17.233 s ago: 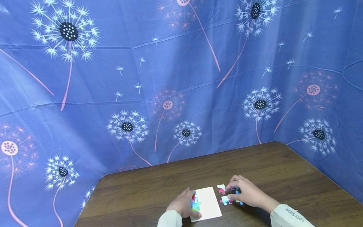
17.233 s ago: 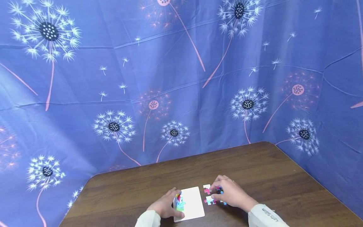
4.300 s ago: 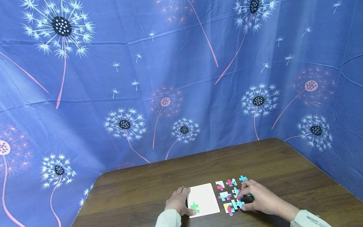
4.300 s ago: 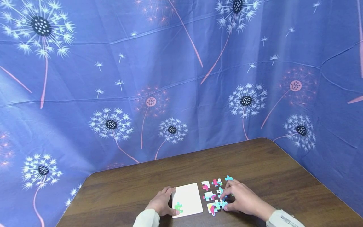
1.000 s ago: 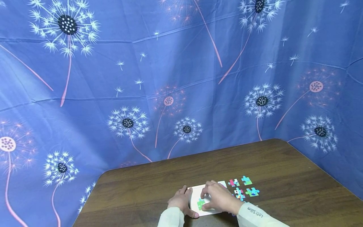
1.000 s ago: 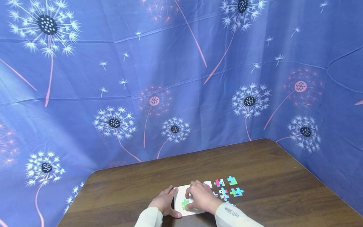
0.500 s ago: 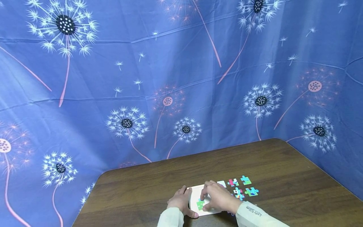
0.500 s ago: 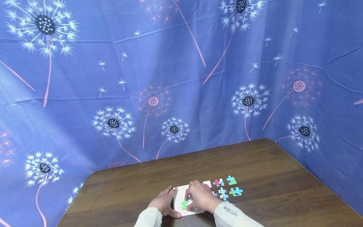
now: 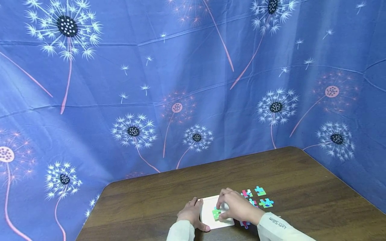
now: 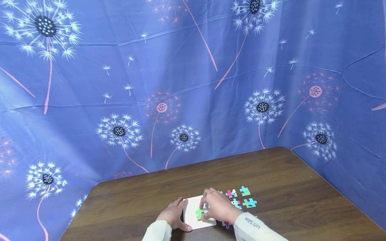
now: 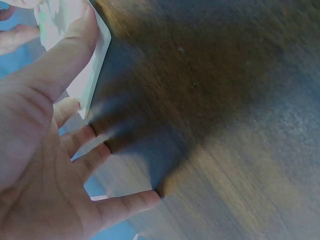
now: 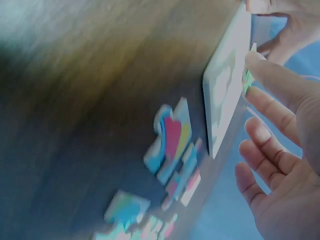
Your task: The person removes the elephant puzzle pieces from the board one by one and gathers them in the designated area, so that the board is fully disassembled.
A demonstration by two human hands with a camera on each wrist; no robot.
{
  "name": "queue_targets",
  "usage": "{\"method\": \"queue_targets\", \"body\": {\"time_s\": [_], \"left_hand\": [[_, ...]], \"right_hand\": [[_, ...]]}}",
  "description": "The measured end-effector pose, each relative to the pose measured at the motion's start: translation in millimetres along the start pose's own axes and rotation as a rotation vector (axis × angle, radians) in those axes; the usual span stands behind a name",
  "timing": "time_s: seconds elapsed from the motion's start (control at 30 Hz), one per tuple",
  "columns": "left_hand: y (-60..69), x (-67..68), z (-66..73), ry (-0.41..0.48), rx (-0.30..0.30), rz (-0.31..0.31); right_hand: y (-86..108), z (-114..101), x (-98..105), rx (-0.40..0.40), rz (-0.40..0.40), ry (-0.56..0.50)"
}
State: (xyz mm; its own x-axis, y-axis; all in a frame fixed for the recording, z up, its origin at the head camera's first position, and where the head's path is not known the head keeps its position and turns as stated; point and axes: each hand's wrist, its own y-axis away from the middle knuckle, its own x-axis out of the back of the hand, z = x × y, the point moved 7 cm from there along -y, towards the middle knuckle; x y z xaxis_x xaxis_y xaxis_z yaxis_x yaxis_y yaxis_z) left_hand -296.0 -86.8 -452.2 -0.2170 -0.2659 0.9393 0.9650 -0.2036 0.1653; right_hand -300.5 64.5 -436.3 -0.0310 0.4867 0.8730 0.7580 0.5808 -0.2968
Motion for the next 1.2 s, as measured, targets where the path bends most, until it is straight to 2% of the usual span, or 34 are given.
{"method": "queue_targets", "body": {"time_s": [0.17,0.4,0.8,1.2], "left_hand": [[-1.8,-0.6,-1.6,0.031,0.019,-0.025],[-1.4,-0.8,-1.5,0.041,0.025,-0.023],[-7.0,-5.3,-5.3,0.045,0.011,-0.029],[-0.8,-0.8,-1.0,0.082,0.002,-0.020]], "right_hand": [[8.4,8.9,12.3,-0.044,-0.043,-0.043],[22.9,21.3,29.3,-0.057,-0.030,-0.081],[50.1,42.2,48.9,-0.059,-0.014,-0.033],[80.4,64.1,61.8,-0.076,-0.003,-0.005]]}}
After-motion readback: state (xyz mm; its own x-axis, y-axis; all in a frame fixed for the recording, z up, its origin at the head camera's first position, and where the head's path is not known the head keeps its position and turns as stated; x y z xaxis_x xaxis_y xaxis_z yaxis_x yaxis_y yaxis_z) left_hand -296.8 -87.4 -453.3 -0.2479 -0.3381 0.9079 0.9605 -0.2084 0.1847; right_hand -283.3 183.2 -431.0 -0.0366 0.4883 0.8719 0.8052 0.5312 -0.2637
